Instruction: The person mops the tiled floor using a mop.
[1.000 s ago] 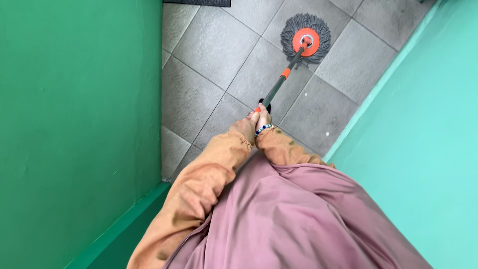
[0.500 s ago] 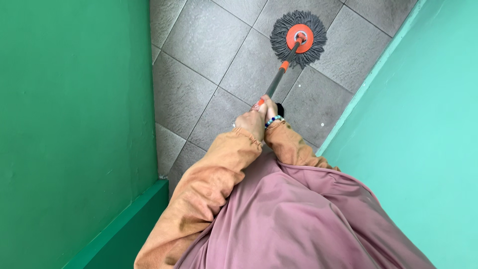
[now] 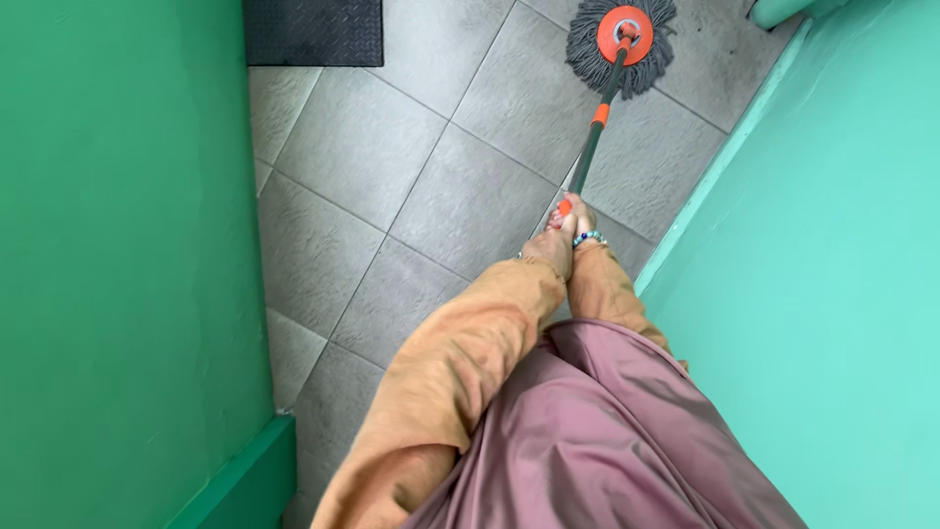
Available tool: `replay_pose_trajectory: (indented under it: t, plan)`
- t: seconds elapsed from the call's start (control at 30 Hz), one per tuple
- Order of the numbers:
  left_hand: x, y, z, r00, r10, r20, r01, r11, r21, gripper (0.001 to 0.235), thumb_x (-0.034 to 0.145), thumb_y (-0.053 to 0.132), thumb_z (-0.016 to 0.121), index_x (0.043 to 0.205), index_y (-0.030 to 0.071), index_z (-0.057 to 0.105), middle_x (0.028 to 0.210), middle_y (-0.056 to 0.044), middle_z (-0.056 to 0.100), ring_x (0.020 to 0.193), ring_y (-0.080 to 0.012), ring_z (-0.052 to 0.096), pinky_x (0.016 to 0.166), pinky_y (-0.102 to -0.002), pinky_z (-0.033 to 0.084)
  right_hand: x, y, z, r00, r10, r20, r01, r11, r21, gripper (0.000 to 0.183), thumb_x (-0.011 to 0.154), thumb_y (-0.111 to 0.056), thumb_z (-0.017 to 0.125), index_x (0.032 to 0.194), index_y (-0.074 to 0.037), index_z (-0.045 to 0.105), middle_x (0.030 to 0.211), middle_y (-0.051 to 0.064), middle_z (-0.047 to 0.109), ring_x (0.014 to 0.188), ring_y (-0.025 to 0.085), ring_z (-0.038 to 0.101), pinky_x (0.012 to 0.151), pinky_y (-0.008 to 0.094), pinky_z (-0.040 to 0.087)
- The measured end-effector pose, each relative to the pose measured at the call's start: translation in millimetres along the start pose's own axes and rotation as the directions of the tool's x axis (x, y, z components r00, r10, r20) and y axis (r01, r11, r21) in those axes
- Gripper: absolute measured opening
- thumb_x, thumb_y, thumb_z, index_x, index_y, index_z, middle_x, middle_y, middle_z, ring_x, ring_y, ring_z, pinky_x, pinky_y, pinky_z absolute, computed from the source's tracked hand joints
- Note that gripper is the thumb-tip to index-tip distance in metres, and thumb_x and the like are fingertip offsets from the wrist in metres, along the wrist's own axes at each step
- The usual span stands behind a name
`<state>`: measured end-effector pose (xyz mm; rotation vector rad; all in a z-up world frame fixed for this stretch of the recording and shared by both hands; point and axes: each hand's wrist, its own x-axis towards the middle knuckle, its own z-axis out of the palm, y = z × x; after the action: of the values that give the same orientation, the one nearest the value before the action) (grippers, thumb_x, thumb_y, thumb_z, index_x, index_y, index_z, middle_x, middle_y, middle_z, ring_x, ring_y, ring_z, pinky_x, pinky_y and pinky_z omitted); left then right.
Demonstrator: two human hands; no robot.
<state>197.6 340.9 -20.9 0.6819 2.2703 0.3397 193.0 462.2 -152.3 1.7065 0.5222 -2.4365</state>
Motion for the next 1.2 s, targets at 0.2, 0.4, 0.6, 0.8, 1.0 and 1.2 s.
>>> replay_pose_trajectory:
  t: [0.2,0.4,0.6,0.8,1.0,1.2]
  plan:
    - [25.0,25.1,-13.3,0.998,0.032,0.046,-0.036,0.996,0.086,0.035,0.1,0.016,0.057,0.132,0.017,0.045,0.111,-0.014,0.074,0.102,-0.03,0.075,0.081,-0.042,0.062,21.4,-24.6,-22.9,0.976,-0.197,0.095,0.198,0.98,-0.004,0.034,0.09,-0.032,0.072,0.081,-0.008,0.049,0.064,0.008,0.049,0.05,0.02,0.049,0.051,0.037,0.045]
    - [-45.7,1.6,-10.2,0.991,0.038,0.127,-0.054,0.991,0.122,0.066,0.087,0.016,0.07,0.143,0.02,0.035,0.108,-0.014,0.074,0.101,-0.0309,0.073,0.08,-0.042,0.061,-3.1,42.2,-35.8,0.968,-0.22,-0.119,0.216,0.975,-0.047,0.034,0.089,-0.035,0.068,0.082,-0.003,0.057,0.063,0.011,0.058,0.048,0.023,0.055,0.048,0.038,0.051]
    - [-163.6,-36.8,8.1,0.982,0.081,0.171,-0.098,0.991,0.091,0.062,0.082,0.022,0.078,0.13,0.014,0.039,0.109,-0.018,0.072,0.1,-0.0353,0.073,0.08,-0.047,0.06,-53.2,170.4,-78.0,0.991,-0.114,-0.067,0.123,0.98,0.154,0.032,0.091,-0.035,0.067,0.088,-0.007,0.052,0.061,0.01,0.052,0.047,0.023,0.051,0.047,0.042,0.046]
    - [-271.6,-66.3,14.9,0.975,0.161,0.153,-0.173,0.983,0.07,0.062,0.081,0.024,0.078,0.129,0.012,0.04,0.108,-0.019,0.072,0.101,-0.0364,0.072,0.084,-0.045,0.058,-132.3,267.0,-94.0,0.98,-0.189,0.064,0.163,0.942,0.292,0.031,0.094,-0.035,0.063,0.092,-0.008,0.05,0.064,0.01,0.053,0.053,0.024,0.051,0.057,0.041,0.049]
    - [-340.5,-70.2,14.9,0.941,0.25,0.227,-0.308,0.91,0.276,0.056,0.083,0.014,0.07,0.132,0.015,0.043,0.114,-0.012,0.072,0.105,-0.0326,0.072,0.084,-0.045,0.06,-214.7,330.3,-109.9,0.94,-0.325,0.102,0.267,0.89,0.369,0.036,0.096,-0.034,0.062,0.082,-0.004,0.049,0.065,0.009,0.054,0.059,0.024,0.055,0.063,0.039,0.051]
    - [-372.8,-54.7,31.6,0.905,0.187,0.383,-0.287,0.931,0.225,0.085,0.071,0.014,0.08,0.138,0.006,0.03,0.113,-0.021,0.068,0.105,-0.0374,0.07,0.086,-0.044,0.059,-201.7,339.3,-153.4,0.987,-0.156,0.031,0.148,0.971,0.187,0.021,0.094,-0.018,0.063,0.081,-0.004,0.054,0.065,0.009,0.054,0.057,0.023,0.055,0.06,0.039,0.051]
